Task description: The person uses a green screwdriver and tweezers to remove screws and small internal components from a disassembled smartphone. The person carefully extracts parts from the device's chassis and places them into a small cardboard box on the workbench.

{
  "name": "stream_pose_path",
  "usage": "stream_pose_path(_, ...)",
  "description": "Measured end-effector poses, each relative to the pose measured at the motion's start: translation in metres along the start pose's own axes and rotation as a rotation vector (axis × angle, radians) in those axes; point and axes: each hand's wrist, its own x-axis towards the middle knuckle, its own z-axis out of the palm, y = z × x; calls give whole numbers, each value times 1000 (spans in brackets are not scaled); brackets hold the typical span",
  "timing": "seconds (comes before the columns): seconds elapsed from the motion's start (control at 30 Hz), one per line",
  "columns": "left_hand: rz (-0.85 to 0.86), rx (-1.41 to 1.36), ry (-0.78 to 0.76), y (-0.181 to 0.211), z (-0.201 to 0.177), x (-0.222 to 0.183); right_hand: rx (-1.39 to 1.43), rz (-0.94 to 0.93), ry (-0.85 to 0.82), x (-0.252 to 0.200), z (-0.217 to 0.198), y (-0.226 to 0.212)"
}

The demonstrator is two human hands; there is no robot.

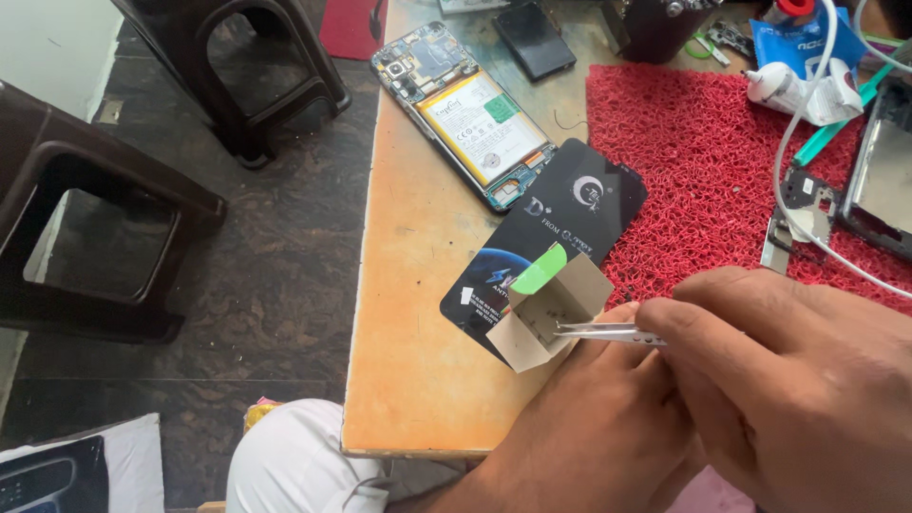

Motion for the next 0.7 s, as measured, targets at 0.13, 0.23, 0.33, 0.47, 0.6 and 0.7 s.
stream_pose_path(0.13,7,125,-105,1,0,2,19,26,-8,-8,2,4)
stream_pose_path(0.23,-46,-31,-90,1,1,0,-38,7,-57,-13,0,15)
stream_pose_path(0.33,-65,4,-133,0,3,-2,-75,-12,-70,-19,-4,20)
stream_pose_path(0.47,-59,12,-76,1,6,-6,-169,-10,-106,-17,-6,16)
stream_pose_path(0.6,-61,45,-135,0,4,-3,-230,-90,-105,-13,-7,11)
stream_pose_path(0.7,-27,48,-62,1,-1,2,-269,-117,-208,-11,-4,18)
